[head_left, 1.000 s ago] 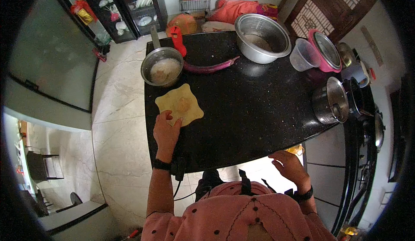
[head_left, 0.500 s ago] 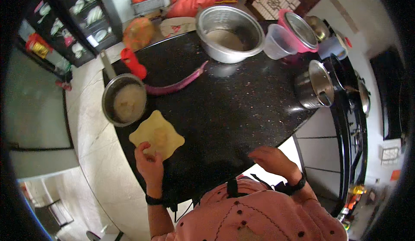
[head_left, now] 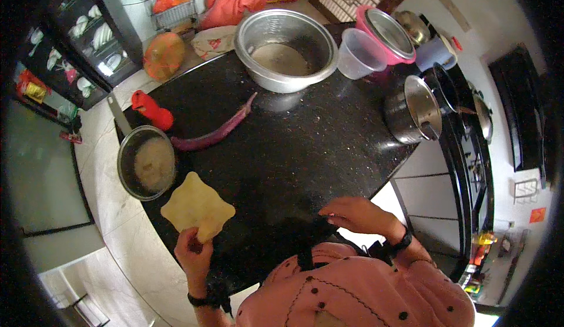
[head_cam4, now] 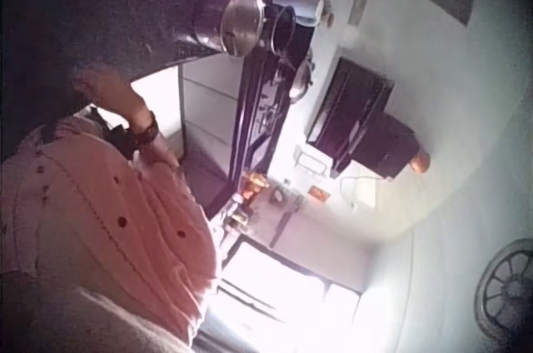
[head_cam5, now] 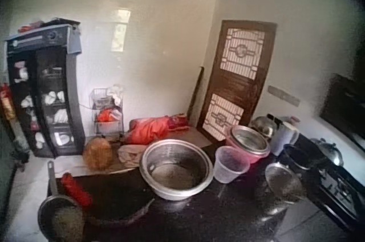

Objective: The person washes several items including a pressure cooker lid, a metal rice cooker pot, and a dark saucepan using a cloth in a kitchen sink.

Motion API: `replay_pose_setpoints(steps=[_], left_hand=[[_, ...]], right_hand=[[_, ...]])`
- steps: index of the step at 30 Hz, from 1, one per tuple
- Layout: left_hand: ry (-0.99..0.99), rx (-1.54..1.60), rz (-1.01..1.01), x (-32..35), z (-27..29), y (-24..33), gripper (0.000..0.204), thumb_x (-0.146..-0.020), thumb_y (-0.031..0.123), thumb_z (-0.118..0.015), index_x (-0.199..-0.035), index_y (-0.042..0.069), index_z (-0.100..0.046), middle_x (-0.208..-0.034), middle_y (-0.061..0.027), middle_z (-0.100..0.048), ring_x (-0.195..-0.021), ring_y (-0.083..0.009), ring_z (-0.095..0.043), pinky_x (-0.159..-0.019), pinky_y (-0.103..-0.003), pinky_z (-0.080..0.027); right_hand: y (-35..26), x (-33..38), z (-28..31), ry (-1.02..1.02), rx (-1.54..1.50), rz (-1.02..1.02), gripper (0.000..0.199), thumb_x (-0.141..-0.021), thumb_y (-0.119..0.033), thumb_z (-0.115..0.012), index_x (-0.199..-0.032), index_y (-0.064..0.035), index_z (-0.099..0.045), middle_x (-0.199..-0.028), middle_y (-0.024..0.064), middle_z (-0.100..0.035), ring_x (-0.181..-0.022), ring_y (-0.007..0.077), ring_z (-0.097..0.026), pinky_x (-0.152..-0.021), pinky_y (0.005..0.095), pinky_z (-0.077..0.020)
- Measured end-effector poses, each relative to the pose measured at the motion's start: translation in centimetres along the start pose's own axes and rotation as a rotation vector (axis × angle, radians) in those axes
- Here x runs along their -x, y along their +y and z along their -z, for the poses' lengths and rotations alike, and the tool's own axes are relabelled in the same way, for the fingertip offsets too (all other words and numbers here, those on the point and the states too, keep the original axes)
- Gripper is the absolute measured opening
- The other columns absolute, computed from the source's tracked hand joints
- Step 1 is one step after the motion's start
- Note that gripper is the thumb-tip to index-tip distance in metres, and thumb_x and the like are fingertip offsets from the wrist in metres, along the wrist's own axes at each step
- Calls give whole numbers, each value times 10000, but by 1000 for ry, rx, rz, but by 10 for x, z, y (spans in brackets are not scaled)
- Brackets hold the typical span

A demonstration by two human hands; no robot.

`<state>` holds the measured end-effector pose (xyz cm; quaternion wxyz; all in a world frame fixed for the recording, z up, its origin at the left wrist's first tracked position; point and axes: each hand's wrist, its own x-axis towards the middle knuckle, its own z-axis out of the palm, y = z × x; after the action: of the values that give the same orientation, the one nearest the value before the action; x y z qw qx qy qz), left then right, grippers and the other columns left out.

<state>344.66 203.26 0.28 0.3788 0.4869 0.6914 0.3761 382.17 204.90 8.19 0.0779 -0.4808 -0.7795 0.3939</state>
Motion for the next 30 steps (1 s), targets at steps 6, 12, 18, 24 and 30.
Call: replay_pose_setpoints(steps=[6,12,18,24,30], left_hand=[[-313,-48,-355,43,26,74,292,-608,107,-738,-847,20,-596,-841,-110,-604,-695,-173,-586,-546,-233,-453],[-613,544,-653,84,-29,179,278,-657,81,-722,-875,22,-560,-854,-112,-597,-609,-161,-562,-504,-242,-438],[-676,884,-660,126,-99,222,287,-682,67,-715,-915,27,-552,-895,-113,-591,-608,-163,-556,-511,-253,-434],[-549,935,-593,162,-135,234,298,-708,52,-707,-955,31,-543,-936,-114,-584,-608,-166,-551,-518,-263,-429],[-302,886,-382,194,-148,247,310,-733,37,-699,-995,36,-535,-978,-115,-577,-608,-168,-545,-526,-274,-425]], right_hand=[[-51,-40,73,29,-186,588,372,-779,-175,-679,-1095,-7,-576,-1100,158,-580,-1033,339,-551,-871,416,-473],[-82,-60,105,139,-242,1069,215,-731,-165,-597,-844,16,-567,-873,146,-569,-784,290,-574,-682,361,-497],[-58,-41,115,35,-132,1191,287,-725,-157,-613,-954,18,-614,-989,164,-597,-838,296,-604,-683,363,-518],[-40,-19,124,-121,-144,1086,259,-759,-103,-673,-1009,-35,-654,-1072,142,-627,-916,282,-629,-756,360,-525],[2,-50,107,66,-45,970,291,-773,-150,-637,-1037,-41,-582,-1011,146,-595,-966,339,-569,-847,415,-468]])
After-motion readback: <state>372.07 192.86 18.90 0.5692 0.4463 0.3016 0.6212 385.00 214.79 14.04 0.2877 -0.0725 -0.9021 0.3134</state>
